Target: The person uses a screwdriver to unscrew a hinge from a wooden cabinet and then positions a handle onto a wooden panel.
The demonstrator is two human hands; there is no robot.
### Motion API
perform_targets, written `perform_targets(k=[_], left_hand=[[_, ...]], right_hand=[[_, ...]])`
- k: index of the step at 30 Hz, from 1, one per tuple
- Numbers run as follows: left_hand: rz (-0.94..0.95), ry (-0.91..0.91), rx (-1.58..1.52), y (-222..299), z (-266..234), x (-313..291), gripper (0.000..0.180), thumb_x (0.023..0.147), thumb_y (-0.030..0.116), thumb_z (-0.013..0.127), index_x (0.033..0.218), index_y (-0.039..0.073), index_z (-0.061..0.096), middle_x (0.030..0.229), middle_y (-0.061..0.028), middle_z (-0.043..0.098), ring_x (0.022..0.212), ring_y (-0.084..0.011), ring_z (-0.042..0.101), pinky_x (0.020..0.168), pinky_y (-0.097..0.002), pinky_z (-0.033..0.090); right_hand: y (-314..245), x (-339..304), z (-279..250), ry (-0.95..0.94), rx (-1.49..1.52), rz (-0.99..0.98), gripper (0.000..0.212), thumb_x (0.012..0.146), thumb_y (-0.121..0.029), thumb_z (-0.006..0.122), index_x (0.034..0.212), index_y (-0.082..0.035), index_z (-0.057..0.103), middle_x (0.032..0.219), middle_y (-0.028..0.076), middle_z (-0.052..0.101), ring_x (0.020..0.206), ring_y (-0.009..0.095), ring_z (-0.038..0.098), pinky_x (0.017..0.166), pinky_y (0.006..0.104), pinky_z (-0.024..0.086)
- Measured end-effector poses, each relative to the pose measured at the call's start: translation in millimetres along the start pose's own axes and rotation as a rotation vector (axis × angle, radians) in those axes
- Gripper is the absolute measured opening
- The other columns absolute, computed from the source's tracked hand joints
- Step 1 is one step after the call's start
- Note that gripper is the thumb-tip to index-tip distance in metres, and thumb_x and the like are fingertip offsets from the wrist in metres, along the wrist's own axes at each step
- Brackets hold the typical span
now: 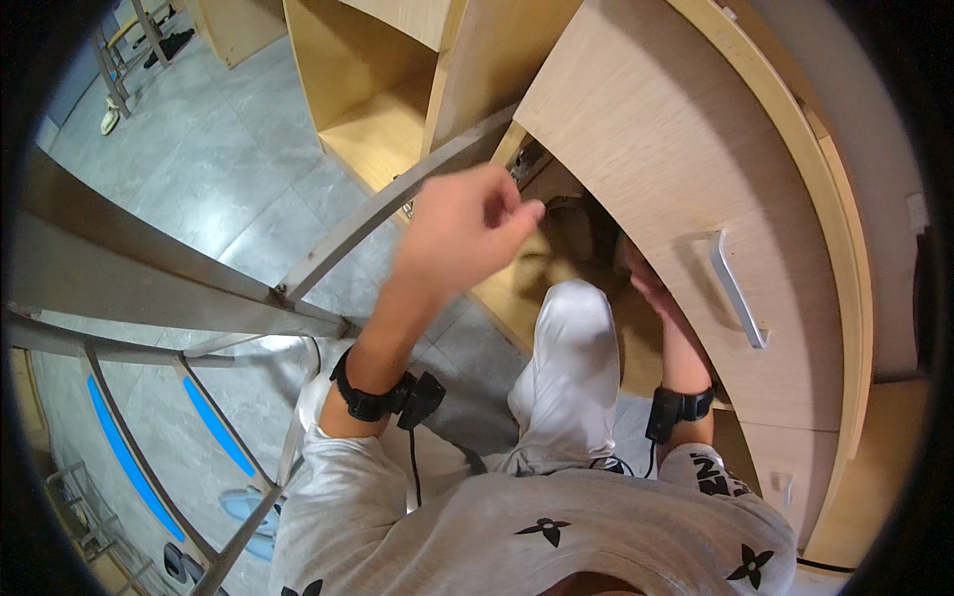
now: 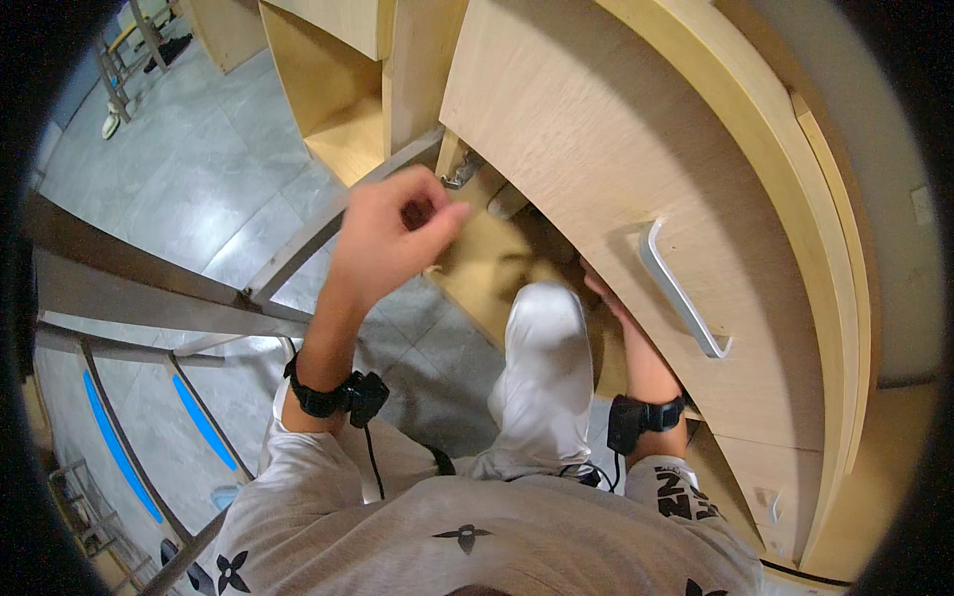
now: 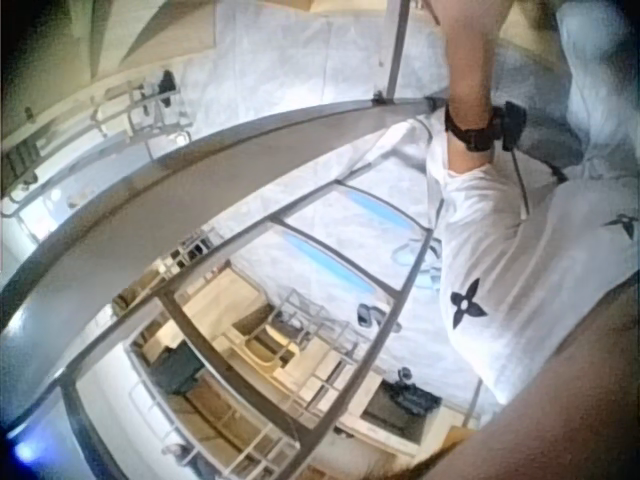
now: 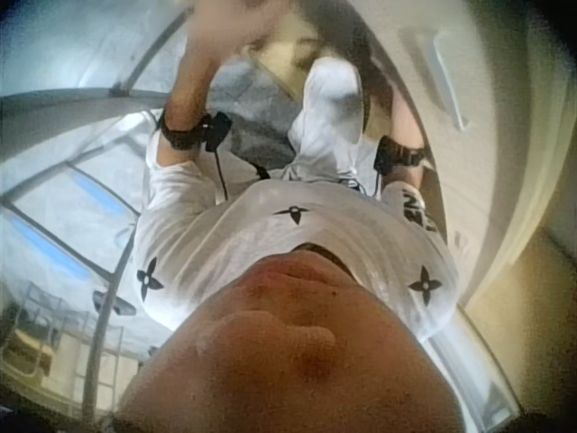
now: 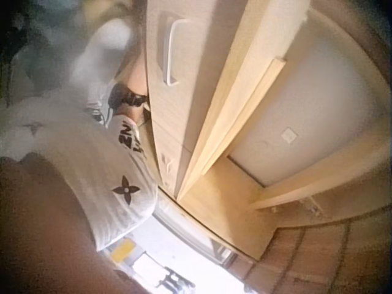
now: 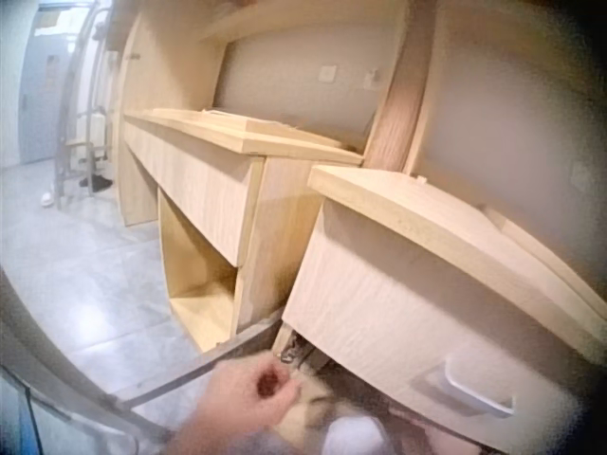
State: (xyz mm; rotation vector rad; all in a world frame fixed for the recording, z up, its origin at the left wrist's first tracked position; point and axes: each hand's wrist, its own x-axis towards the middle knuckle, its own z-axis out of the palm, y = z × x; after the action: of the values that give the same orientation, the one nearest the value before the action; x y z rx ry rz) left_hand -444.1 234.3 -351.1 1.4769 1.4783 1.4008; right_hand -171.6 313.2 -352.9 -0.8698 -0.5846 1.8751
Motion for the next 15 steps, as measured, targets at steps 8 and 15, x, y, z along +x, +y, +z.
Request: perform_targets(k=[8,15], left_hand=[[-0.042,-0.219,-0.383,-41.6,64.1,-3.3,0.019,0.082,0.016,0.065,0.09,-0.001,0.06,0.072,-0.0066,0.063,0.063,-0.0103,0.059,0.057,-0.0261,0.047],[-0.316,-0.192,-0.992,-68.0,87.5,-1.5,0.047,0.092,0.007,0.051,0.132,-0.006,0.031,0.114,-0.0131,0.052,0.103,-0.0263,0.059,0.085,-0.0334,0.051]], right_hand=[[8.8,-10.6,-14.7,-0.174,-0.335,-0.13,0.031,0.09,-0.034,0.051,0.101,-0.004,0.052,0.076,0.012,0.056,0.053,0.014,0.045,0.042,0.0216,0.033],[22.6,-29.2,-11.3,-0.17,-1.28,-0.128,0.016,0.09,-0.021,0.058,0.094,-0.006,0.061,0.065,-0.004,0.048,0.053,0.004,0.039,0.046,0.0174,0.03]])
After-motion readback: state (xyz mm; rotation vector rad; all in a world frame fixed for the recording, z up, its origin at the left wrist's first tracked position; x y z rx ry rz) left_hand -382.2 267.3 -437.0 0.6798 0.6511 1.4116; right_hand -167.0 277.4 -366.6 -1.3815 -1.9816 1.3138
